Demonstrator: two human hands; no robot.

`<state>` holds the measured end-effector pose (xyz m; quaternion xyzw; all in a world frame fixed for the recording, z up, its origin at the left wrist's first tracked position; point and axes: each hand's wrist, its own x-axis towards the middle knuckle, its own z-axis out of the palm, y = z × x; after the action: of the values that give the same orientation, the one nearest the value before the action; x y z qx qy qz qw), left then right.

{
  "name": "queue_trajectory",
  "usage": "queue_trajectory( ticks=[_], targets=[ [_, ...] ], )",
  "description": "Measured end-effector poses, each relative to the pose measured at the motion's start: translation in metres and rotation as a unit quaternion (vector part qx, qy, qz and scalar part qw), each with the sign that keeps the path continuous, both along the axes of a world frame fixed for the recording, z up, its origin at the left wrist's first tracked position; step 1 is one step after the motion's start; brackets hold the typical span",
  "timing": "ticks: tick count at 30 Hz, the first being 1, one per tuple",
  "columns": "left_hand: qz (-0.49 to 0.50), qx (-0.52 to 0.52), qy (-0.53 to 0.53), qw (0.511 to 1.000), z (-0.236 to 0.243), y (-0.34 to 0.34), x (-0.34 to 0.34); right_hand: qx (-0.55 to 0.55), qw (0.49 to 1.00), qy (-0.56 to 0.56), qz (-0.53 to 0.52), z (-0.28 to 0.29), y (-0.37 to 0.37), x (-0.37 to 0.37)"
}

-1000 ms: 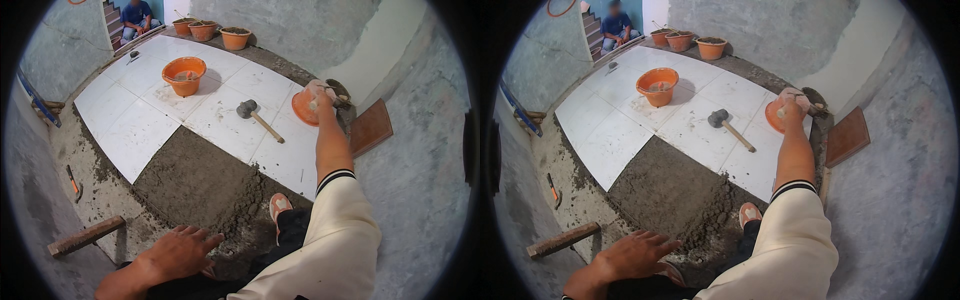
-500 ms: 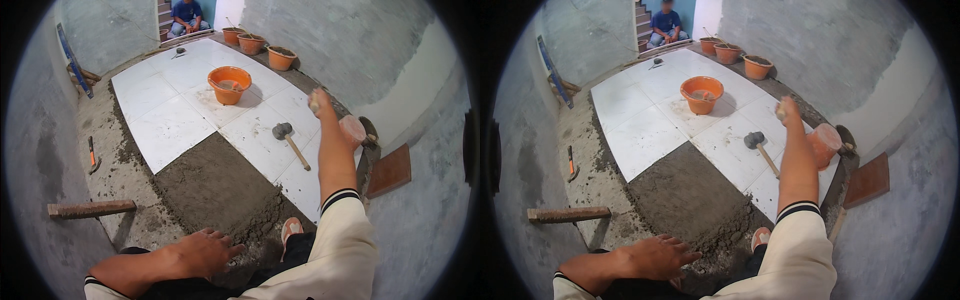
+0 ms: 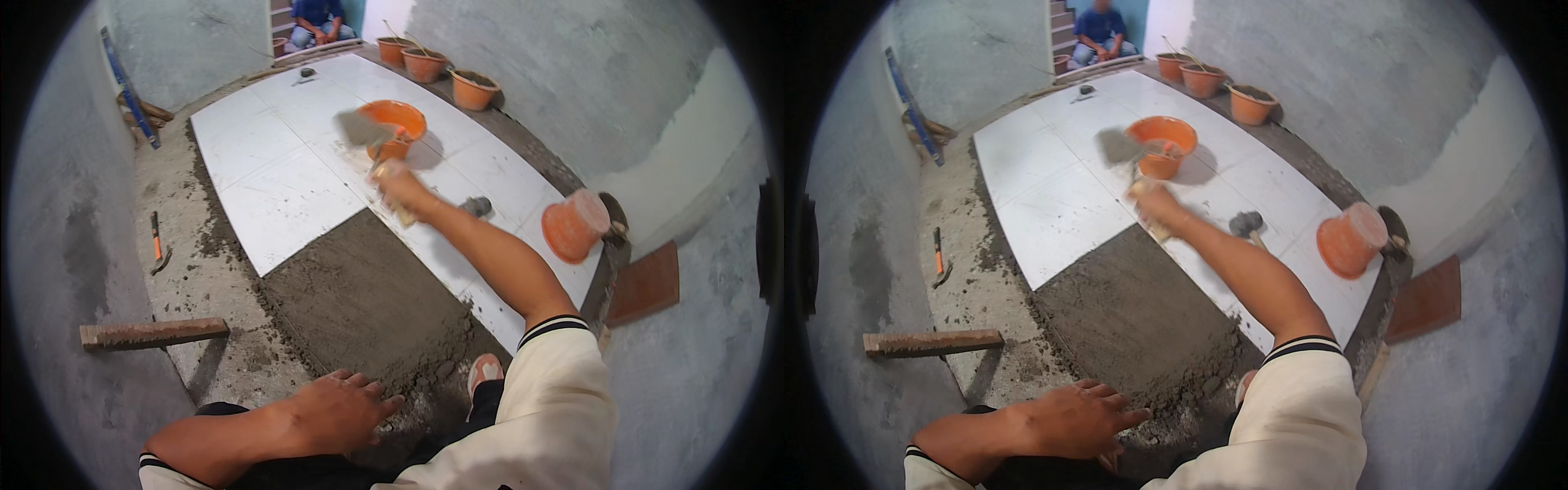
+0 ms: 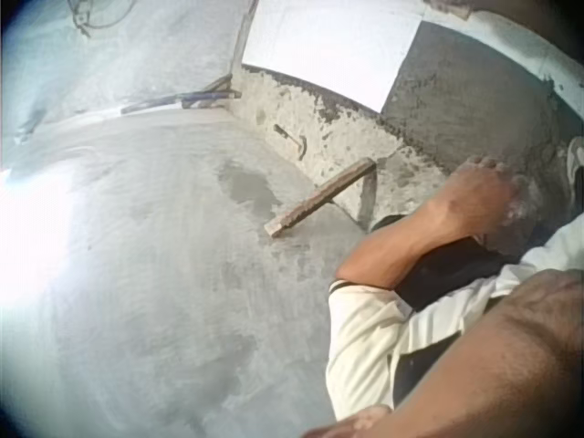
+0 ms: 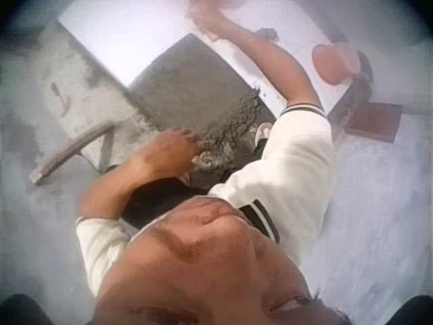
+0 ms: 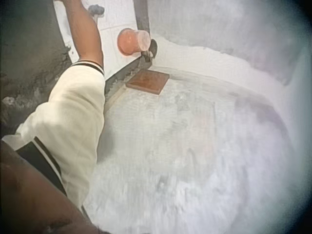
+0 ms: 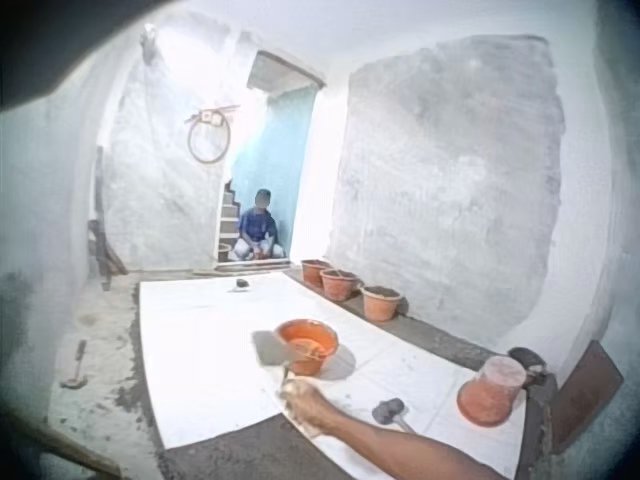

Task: The person spreads cement on the floor using a trowel and a wooden plank, then scoops cement from a bucket and spreads it onto a tile. The person is preparing the floor and tile for installation.

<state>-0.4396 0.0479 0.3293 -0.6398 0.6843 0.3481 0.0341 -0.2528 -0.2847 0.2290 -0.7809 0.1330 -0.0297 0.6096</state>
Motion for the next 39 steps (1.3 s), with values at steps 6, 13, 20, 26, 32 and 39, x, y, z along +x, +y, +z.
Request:
queue_trajectory(
  ticks=[6,13,20,26,32,39],
  targets=[
    [-0.006,-0.026,0.006,1.0,0.0,-0.006,0.0,-0.274,0.916,0.087,0.279,-0.068,0.028,-0.113],
    [-0.013,-0.029,0.014,0.999,-0.004,-0.005,-0.002,-0.333,0.87,0.124,0.341,-0.054,0.021,-0.131],
    [-0.01,-0.025,0.006,1.0,-0.005,-0.003,-0.007,-0.324,0.88,0.12,0.325,-0.02,0.042,-0.116],
    [-0.012,0.006,-0.01,1.0,-0.004,-0.004,-0.009,-0.333,0.874,0.127,0.329,-0.02,0.042,-0.112],
    [-0.001,0.001,0.012,1.0,-0.003,-0.005,-0.006,-0.232,0.936,0.218,0.151,-0.041,-0.029,-0.102],
    [-0.004,-0.018,0.011,1.0,-0.001,-0.004,-0.006,-0.054,0.962,0.043,-0.264,-0.032,-0.169,-0.086]
  ],
)
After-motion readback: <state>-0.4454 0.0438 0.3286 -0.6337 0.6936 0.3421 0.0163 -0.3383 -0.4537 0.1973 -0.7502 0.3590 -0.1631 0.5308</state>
